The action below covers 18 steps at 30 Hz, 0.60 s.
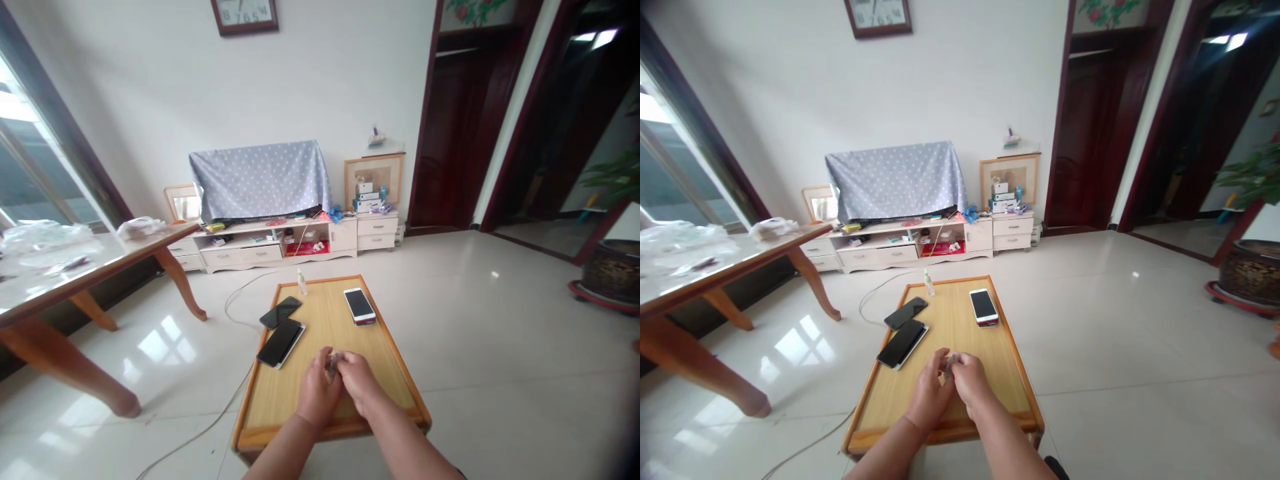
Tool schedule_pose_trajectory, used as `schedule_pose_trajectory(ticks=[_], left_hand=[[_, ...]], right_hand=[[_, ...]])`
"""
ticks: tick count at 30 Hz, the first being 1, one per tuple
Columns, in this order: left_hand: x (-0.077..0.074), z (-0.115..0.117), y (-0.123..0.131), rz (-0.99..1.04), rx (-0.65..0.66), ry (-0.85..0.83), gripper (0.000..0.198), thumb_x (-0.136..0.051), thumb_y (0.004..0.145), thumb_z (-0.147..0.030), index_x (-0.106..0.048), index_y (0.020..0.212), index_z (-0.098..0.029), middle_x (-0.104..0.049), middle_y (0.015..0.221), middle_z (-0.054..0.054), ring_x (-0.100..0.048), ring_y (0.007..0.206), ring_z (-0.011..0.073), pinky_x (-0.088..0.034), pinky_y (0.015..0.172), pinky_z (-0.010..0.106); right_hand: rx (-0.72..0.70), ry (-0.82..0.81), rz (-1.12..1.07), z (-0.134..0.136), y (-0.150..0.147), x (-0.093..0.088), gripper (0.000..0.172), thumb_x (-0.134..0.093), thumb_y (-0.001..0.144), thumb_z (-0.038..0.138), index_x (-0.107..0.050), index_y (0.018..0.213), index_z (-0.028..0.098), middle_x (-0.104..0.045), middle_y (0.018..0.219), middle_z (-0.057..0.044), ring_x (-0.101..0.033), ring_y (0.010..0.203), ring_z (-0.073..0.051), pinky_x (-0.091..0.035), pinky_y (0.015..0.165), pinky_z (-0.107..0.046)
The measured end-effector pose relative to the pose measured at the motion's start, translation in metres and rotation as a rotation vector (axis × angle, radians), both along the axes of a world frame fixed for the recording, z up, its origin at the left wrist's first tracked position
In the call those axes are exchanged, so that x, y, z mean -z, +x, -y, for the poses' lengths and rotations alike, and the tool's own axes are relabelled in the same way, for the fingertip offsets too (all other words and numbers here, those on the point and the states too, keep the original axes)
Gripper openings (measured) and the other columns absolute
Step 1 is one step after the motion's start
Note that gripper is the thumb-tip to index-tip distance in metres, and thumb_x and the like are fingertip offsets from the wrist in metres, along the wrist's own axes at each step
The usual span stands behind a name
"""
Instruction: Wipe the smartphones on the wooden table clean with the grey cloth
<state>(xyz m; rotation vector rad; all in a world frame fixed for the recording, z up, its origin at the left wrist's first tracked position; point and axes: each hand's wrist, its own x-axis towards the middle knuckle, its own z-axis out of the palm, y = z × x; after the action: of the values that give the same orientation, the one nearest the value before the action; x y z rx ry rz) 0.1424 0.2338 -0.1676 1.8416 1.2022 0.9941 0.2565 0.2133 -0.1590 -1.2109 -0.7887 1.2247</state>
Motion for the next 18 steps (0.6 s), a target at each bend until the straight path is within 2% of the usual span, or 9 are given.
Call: schedule_pose_trajectory(ticks=[4,7,9,12,15,18], left_hand=[[0.0,0.005,-0.019,-0.068,0.078,0.099,0.04,-0.061,0.084,-0.031,-0.062,0.123,-0.025,-0.07,0.116,0.01,-0.063,0.109,0.0259,-0.047,0.098,0.039],[-0.002,-0.004,-0.039,-0.127,0.044,0.158,0.036,-0.057,0.088,-0.034,-0.063,0.121,-0.024,-0.069,0.118,0.011,-0.061,0.114,0.0265,-0.044,0.102,0.04],[-0.004,-0.016,-0.054,-0.241,-0.032,0.226,0.034,-0.054,0.09,-0.035,-0.062,0.121,-0.023,-0.068,0.119,0.011,-0.057,0.117,0.0276,-0.041,0.104,0.042],[-0.008,-0.037,-0.076,-0.476,-0.244,0.237,0.043,-0.055,0.088,-0.037,-0.057,0.128,-0.022,-0.062,0.131,0.012,-0.049,0.127,0.0307,-0.035,0.108,0.045],[-0.008,-0.059,-0.095,-0.65,-0.43,0.084,0.06,-0.059,0.083,-0.042,-0.046,0.138,-0.021,-0.055,0.141,0.014,-0.042,0.134,0.0345,-0.032,0.107,0.049],[-0.005,-0.077,-0.11,-0.732,-0.457,0.001,0.064,-0.057,0.082,-0.05,-0.046,0.138,-0.021,-0.055,0.139,0.017,-0.044,0.131,0.0362,-0.033,0.103,0.05]], right_hand=[[0.07,-0.036,-0.03,0.0,0.002,0.004,0.02,-0.066,0.067,0.03,-0.068,0.084,0.02,-0.072,0.079,-0.004,-0.067,0.082,-0.022,-0.05,0.07,-0.028],[0.087,-0.073,-0.042,0.001,0.002,0.007,0.021,-0.066,0.066,0.029,-0.067,0.085,0.019,-0.071,0.08,-0.005,-0.066,0.08,-0.022,-0.052,0.068,-0.029],[0.098,-0.088,-0.069,0.003,0.001,0.008,0.022,-0.067,0.066,0.028,-0.067,0.086,0.019,-0.071,0.082,-0.006,-0.066,0.08,-0.021,-0.053,0.07,-0.029],[0.108,-0.079,-0.12,0.005,-0.004,0.011,0.025,-0.07,0.066,0.029,-0.067,0.087,0.017,-0.07,0.082,-0.007,-0.065,0.079,-0.02,-0.054,0.071,-0.03],[0.103,-0.066,-0.13,0.003,-0.009,0.013,0.025,-0.071,0.067,0.031,-0.066,0.087,0.017,-0.07,0.08,-0.007,-0.065,0.077,-0.02,-0.053,0.069,-0.029],[0.104,-0.059,-0.118,-0.003,-0.012,0.014,0.025,-0.071,0.067,0.033,-0.066,0.085,0.017,-0.07,0.079,-0.006,-0.064,0.074,-0.018,-0.051,0.066,-0.027]])
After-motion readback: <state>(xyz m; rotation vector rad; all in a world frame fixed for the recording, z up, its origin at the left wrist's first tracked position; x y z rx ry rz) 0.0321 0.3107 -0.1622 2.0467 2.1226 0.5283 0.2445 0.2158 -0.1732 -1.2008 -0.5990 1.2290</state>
